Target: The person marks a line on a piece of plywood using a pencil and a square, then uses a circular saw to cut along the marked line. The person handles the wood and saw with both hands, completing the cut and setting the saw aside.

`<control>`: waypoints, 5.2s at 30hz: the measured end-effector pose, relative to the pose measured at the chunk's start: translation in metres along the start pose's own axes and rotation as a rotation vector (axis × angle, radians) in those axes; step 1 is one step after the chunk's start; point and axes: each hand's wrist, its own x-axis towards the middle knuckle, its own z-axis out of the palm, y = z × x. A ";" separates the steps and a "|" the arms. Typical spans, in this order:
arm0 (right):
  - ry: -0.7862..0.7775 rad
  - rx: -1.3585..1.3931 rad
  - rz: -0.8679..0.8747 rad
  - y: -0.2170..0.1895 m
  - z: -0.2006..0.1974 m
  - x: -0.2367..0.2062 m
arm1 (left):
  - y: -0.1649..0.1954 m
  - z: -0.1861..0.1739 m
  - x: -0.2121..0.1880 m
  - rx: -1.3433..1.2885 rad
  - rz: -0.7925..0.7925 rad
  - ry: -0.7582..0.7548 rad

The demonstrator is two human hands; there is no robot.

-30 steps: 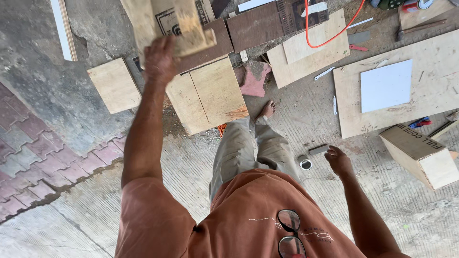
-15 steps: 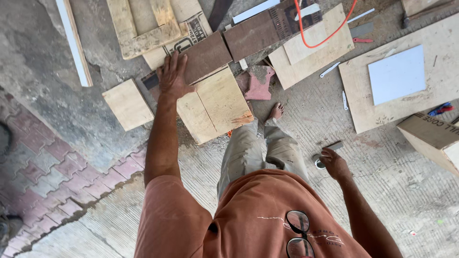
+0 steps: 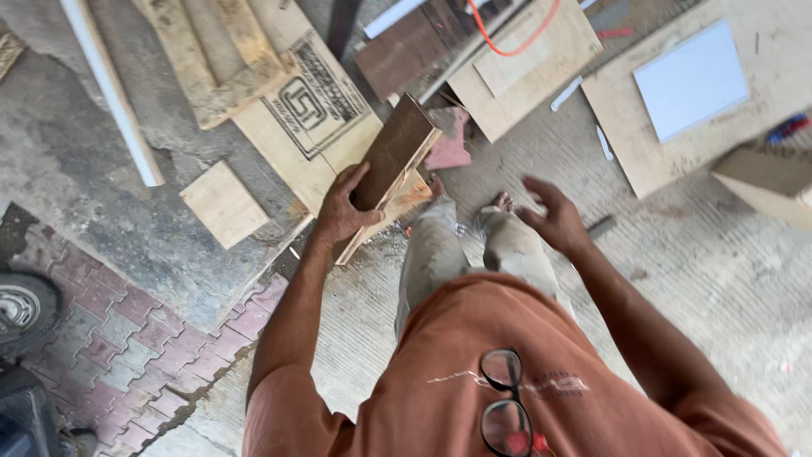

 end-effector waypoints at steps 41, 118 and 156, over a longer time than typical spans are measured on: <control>0.460 0.353 -0.278 0.046 -0.104 -0.088 | 0.215 0.220 -0.083 -1.602 -0.276 -0.781; 0.318 1.251 0.841 0.219 -0.069 -0.135 | 0.131 0.337 0.042 -0.149 -0.425 -0.413; 0.183 0.374 0.800 0.440 -0.231 -0.227 | 0.329 0.526 0.141 0.518 0.034 -0.606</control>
